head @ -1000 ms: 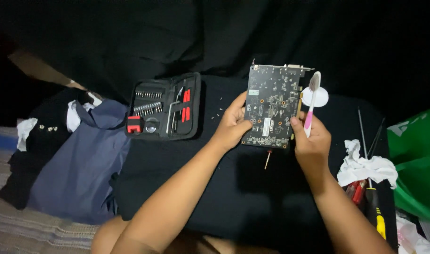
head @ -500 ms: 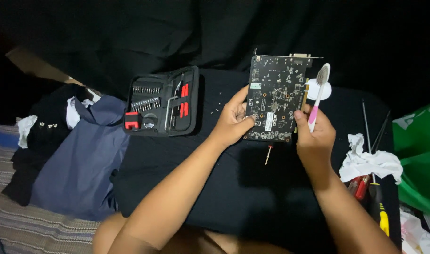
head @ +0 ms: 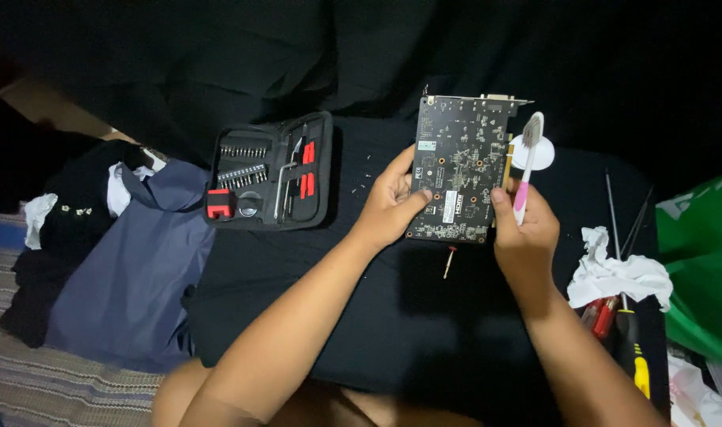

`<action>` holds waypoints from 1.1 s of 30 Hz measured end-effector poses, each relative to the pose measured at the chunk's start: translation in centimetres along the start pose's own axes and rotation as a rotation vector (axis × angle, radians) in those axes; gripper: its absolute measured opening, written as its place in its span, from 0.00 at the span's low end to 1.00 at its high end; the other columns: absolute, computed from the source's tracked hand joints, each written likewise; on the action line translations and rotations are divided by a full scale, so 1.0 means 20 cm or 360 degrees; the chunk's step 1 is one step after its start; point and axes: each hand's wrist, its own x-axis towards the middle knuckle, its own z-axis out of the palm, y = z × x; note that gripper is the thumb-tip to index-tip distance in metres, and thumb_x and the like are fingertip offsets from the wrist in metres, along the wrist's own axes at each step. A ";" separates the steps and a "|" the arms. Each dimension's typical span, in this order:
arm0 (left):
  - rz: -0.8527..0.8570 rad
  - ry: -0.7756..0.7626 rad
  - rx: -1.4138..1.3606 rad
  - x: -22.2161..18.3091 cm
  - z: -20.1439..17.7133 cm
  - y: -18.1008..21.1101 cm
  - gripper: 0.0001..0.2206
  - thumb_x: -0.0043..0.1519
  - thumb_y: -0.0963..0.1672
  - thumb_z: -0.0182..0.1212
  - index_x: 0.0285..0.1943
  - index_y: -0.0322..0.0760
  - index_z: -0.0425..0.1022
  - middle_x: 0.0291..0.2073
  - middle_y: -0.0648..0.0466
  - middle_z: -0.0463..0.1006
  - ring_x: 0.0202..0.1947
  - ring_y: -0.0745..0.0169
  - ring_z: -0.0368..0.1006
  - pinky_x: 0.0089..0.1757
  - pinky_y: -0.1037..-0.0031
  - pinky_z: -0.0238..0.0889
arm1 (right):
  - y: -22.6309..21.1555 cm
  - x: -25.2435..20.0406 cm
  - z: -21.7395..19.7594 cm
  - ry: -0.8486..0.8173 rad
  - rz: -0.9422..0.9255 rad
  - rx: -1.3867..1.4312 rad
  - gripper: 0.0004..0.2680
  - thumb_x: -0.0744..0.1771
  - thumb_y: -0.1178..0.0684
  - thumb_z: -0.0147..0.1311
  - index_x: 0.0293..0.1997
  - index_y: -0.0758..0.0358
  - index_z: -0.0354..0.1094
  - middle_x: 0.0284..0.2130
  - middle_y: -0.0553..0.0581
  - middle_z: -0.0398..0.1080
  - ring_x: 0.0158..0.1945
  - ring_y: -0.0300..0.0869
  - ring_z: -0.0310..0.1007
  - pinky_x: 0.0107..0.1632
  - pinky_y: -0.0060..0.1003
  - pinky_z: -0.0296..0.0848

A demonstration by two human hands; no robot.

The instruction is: Cleaning the back of a graphics card circuit board using a toothbrush and cleaning solution

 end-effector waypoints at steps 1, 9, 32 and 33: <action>0.0000 0.0012 -0.0014 0.00 0.00 0.01 0.33 0.61 0.33 0.53 0.79 0.34 0.52 0.42 0.42 0.81 0.39 0.63 0.77 0.40 0.75 0.76 | 0.04 -0.01 -0.01 0.0008 0.0018 -0.0013 0.08 0.71 0.61 0.63 0.53 0.76 0.75 0.24 0.63 0.70 0.27 0.40 0.66 0.33 0.35 0.64; 0.0048 0.0138 -0.0057 0.00 -0.01 -0.02 0.33 0.59 0.33 0.54 0.77 0.33 0.56 0.40 0.42 0.80 0.37 0.63 0.78 0.38 0.73 0.76 | -0.03 0.00 -0.03 -0.0133 0.0123 -0.0069 0.07 0.72 0.56 0.59 0.52 0.69 0.76 0.20 0.60 0.67 0.25 0.45 0.65 0.33 0.39 0.64; -0.0007 0.0582 -0.0123 0.05 -0.04 -0.05 0.27 0.63 0.39 0.64 0.72 0.32 0.60 0.41 0.39 0.80 0.37 0.54 0.81 0.35 0.66 0.79 | 0.02 0.00 -0.15 -0.0168 -0.0077 -0.0484 0.12 0.68 0.63 0.64 0.58 0.63 0.75 0.35 0.60 0.77 0.35 0.50 0.77 0.36 0.39 0.76; 0.0000 0.0585 -0.0149 0.05 -0.03 -0.03 0.27 0.63 0.39 0.64 0.72 0.32 0.60 0.41 0.39 0.80 0.37 0.54 0.81 0.35 0.66 0.79 | -0.03 0.00 -0.17 -0.0176 -0.0090 -0.0505 0.12 0.68 0.63 0.64 0.58 0.63 0.75 0.35 0.60 0.77 0.35 0.50 0.77 0.36 0.39 0.76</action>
